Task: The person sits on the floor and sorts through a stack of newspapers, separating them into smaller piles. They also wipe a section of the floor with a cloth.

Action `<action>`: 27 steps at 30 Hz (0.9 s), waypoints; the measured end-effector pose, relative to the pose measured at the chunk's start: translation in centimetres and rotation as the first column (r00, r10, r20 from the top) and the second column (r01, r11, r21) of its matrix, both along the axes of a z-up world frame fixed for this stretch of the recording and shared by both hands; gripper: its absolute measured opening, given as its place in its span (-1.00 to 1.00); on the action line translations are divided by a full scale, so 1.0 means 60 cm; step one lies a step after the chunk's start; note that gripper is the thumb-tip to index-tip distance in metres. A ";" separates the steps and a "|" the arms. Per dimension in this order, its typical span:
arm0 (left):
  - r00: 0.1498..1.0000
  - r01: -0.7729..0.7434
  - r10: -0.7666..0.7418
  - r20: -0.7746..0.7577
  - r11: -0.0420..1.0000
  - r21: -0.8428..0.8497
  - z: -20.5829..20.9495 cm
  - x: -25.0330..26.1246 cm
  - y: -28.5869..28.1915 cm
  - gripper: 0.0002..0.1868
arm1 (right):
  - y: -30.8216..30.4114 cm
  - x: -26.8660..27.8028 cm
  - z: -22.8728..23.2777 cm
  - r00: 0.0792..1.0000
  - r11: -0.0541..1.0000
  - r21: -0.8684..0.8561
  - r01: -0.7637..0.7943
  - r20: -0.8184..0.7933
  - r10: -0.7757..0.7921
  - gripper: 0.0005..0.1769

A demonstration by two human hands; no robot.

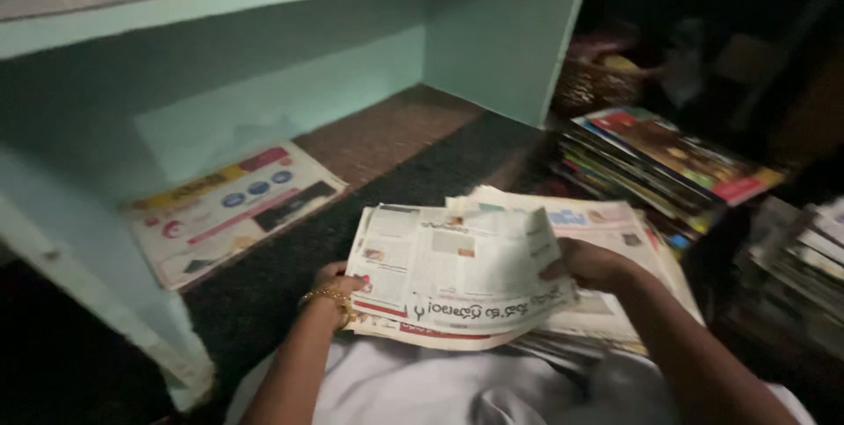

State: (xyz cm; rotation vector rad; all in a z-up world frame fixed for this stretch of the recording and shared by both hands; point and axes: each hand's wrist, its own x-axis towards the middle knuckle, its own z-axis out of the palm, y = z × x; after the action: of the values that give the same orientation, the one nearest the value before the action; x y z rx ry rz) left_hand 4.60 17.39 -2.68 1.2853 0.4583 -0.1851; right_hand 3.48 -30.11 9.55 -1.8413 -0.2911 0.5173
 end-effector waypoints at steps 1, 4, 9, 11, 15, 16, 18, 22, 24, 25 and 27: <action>1.000 -0.005 0.006 -0.010 0.999 0.050 0.019 -0.004 0.012 -0.55 | 0.020 0.000 0.016 0.999 0.999 -0.041 -0.027 0.029 0.028 -0.28; 0.995 -0.056 0.039 0.088 0.980 0.193 0.043 0.006 0.055 -0.50 | 0.078 0.012 0.084 0.936 0.838 -0.450 0.309 -0.014 -0.353 -0.23; 0.946 -0.288 0.237 0.223 0.928 0.236 0.046 0.052 0.141 -0.47 | 0.172 0.119 0.099 0.922 0.887 -0.274 0.372 -0.006 -0.388 -0.34; 0.878 -0.471 0.351 0.326 0.755 0.456 0.069 0.066 0.191 -0.62 | 0.213 0.190 0.066 0.945 0.949 -0.142 0.282 -0.129 -0.301 -0.40; 0.670 -0.728 0.617 0.413 0.440 0.525 0.117 0.097 0.265 -0.64 | 0.401 0.329 -0.023 0.995 0.984 0.160 0.078 -0.073 -0.067 -0.52; 0.610 -0.763 0.634 0.475 0.310 0.567 0.127 0.100 0.281 -0.65 | 0.463 0.356 -0.037 0.997 0.994 0.088 0.065 0.045 -0.069 -0.54; 0.593 -0.727 0.653 0.471 0.184 0.661 0.134 0.096 0.307 -0.57 | 0.587 0.387 -0.066 0.991 0.988 0.129 0.082 -0.117 -0.067 -0.42; 0.607 -0.573 0.580 0.544 -0.155 0.805 0.139 0.113 0.361 -0.47 | 0.774 0.399 -0.116 0.989 0.975 -0.223 0.014 0.149 0.020 -0.46; 0.575 -0.554 0.617 0.538 -0.191 0.810 0.124 0.109 0.370 -0.52 | 0.811 0.381 -0.131 0.957 0.927 -0.374 0.007 0.270 0.102 -0.42; 0.610 -0.507 0.634 0.476 -0.149 0.849 0.115 0.107 0.365 -0.50 | 0.815 0.370 -0.127 0.922 0.876 -0.482 0.025 0.350 0.166 -0.40; 0.706 -0.374 0.629 0.326 -0.060 0.925 0.102 0.100 0.360 -0.45 | 0.811 0.338 -0.105 0.886 0.780 -0.625 0.014 0.370 0.280 -0.35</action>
State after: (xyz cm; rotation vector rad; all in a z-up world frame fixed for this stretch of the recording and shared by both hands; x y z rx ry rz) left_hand 10.62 39.02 3.46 2.2816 1.4112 0.8564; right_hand 23.79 18.54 3.23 -2.6032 -0.6301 0.2889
